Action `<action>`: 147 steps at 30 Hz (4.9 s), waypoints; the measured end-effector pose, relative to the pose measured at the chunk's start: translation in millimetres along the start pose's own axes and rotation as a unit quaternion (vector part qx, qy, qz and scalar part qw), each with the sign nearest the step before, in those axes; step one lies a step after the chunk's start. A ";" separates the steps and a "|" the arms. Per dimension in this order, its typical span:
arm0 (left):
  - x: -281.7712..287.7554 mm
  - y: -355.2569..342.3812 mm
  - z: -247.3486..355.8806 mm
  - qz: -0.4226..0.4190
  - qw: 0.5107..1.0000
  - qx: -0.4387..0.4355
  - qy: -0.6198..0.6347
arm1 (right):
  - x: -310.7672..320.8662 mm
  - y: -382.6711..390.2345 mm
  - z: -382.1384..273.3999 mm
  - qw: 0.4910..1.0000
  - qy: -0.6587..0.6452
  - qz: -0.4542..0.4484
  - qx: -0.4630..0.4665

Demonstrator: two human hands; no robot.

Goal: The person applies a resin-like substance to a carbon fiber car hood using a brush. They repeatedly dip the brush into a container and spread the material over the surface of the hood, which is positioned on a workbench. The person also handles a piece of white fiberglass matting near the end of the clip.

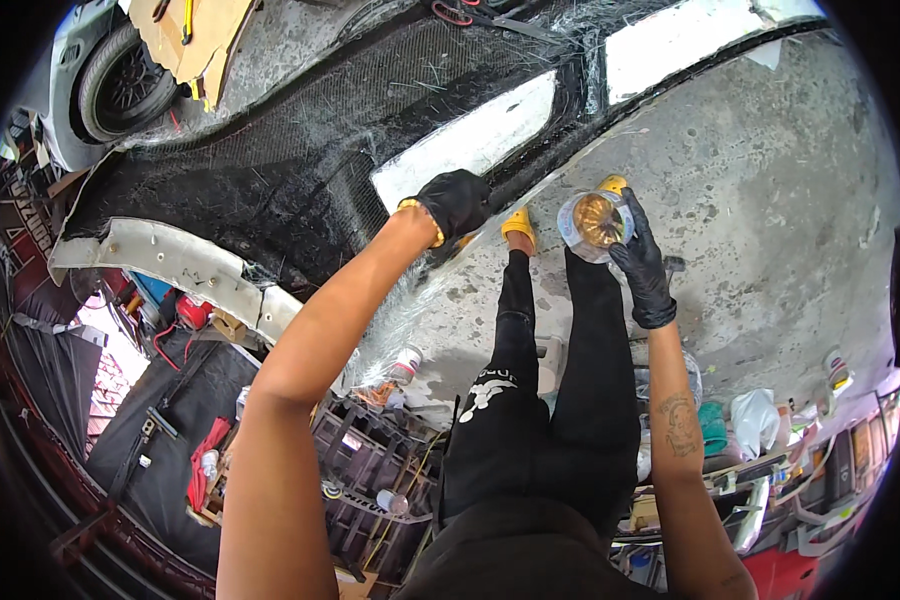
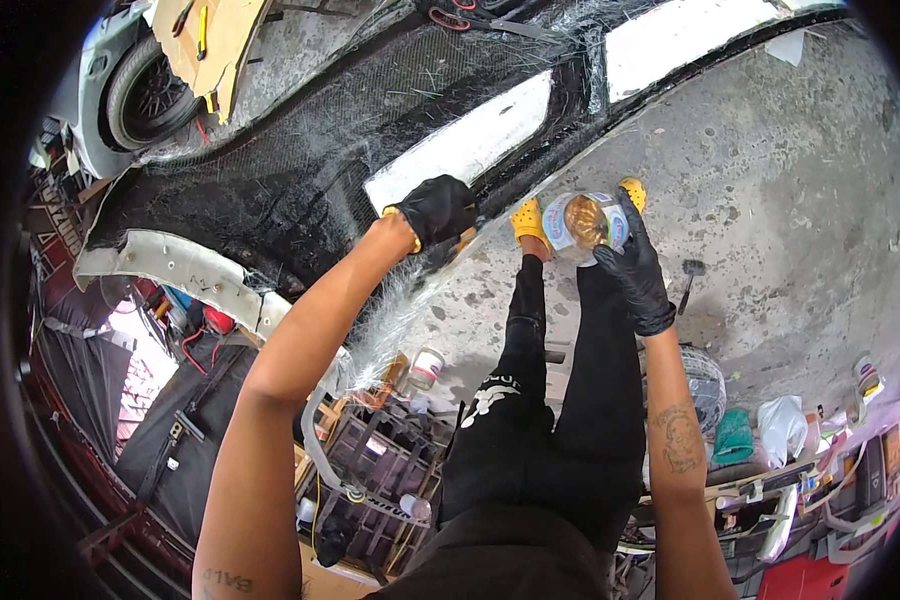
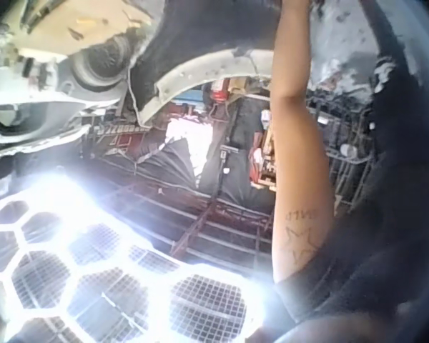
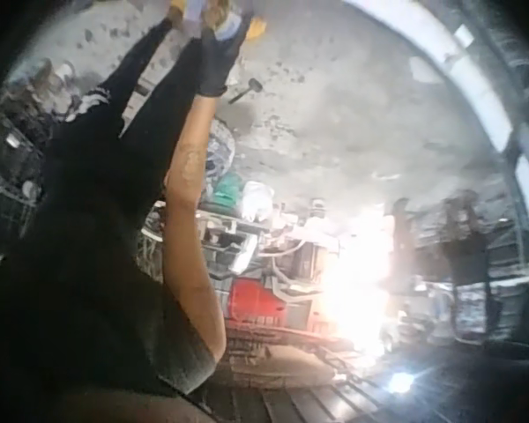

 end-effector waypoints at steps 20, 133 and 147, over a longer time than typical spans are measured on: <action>-15.4 57.3 -6.4 0.100 0.988 -0.060 0.105 | 7.6 -5.3 -15.7 0.996 -0.055 -0.025 -0.071; -79.2 107.4 -10.6 0.537 0.561 0.499 0.384 | -39.8 -215.6 -78.4 0.852 0.310 -0.404 -0.123; -7.5 30.0 95.7 0.569 0.281 0.247 0.733 | -18.0 -229.5 -82.7 0.853 0.344 -0.378 -0.101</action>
Point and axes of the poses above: each hand's wrist, its own y-axis away from the middle knuckle, its own x-axis out of the back of the hand, z = x × y, the point moved 8 cm from there along -y, towards the middle knuckle, and after that the axes turned 5 degrees about -y, right-handed, at the moved point
